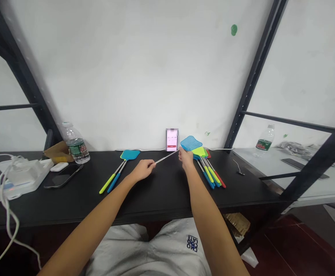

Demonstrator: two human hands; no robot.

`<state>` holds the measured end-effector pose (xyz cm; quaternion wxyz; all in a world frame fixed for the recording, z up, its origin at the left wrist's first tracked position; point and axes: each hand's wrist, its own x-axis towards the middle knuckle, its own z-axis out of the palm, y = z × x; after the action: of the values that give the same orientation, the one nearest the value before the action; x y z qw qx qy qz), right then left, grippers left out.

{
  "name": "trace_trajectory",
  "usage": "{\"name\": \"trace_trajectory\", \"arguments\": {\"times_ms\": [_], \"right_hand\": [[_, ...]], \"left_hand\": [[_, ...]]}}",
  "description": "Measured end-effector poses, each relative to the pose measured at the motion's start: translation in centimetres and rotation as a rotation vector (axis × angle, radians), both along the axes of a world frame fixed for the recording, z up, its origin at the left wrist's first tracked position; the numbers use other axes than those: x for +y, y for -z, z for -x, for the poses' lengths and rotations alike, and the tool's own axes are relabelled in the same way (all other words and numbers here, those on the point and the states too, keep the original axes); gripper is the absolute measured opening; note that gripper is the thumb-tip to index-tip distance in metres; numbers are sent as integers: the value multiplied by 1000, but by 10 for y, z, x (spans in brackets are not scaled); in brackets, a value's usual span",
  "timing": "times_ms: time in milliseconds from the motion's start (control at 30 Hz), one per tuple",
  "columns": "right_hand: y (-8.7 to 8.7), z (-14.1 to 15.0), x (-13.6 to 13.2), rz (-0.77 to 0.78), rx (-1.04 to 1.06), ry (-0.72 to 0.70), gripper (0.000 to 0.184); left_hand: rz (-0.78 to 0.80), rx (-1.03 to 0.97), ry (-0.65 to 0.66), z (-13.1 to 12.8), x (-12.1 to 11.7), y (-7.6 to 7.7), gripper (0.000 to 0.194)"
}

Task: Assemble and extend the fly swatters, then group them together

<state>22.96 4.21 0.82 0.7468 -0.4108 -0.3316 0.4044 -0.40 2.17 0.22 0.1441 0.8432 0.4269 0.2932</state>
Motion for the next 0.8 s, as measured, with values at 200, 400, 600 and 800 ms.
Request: {"name": "trace_trajectory", "arguments": {"times_ms": [200,400,600,800], "right_hand": [[-3,1,-2,15,52,47,34],[-2,0,-3,10,34,138,31],[-2,2,-2,2,39,173,28],[6,42,-8,29,-54,98,29]], "left_hand": [[-40,7,-31,-2,-1,4,26],[-103,41,-41,-4,-3,3,25],[-145,105,-141,-7,-10,0,23],[-183,130,-212,-15,-17,0,24]]}}
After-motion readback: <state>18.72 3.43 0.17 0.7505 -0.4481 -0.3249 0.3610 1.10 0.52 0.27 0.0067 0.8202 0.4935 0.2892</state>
